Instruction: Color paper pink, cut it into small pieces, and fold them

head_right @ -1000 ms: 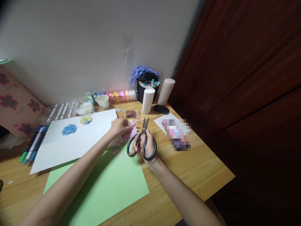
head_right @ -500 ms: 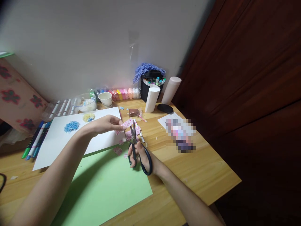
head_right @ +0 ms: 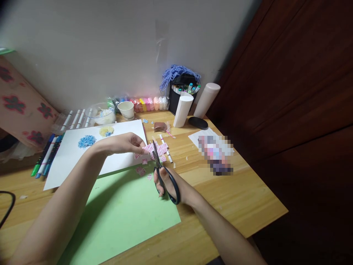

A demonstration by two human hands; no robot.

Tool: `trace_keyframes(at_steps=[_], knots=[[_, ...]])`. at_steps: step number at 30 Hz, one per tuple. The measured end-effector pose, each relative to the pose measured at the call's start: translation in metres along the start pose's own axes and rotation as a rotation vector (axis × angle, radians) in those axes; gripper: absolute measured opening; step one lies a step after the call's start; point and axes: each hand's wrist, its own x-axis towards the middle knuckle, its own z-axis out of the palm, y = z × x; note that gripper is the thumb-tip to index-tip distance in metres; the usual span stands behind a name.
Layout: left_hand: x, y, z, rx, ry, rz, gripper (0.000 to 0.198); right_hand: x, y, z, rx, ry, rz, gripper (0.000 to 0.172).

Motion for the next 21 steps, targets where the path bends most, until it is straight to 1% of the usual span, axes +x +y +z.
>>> trace_keyframes(at_steps=[3, 7, 12, 21], knots=[[-0.0003, -0.0023, -0.0019, 0.039, 0.006, 0.005, 0.029, 0.0009, 0.0012, 0.0015, 0.038, -0.007, 0.015, 0.081], [-0.0008, -0.0054, -0.0048, 0.025, 0.01, 0.009, 0.026, 0.001, -0.0003, 0.0038, 0.072, -0.022, 0.028, 0.081], [-0.0026, -0.0067, -0.0079, 0.025, -0.009, -0.002, 0.028, -0.0007, -0.0047, 0.0055, 0.134, -0.051, 0.059, 0.082], [0.0001, -0.0063, -0.0056, 0.064, -0.065, -0.024, 0.03, 0.0018, 0.0025, 0.0035, 0.01, -0.047, 0.043, 0.083]])
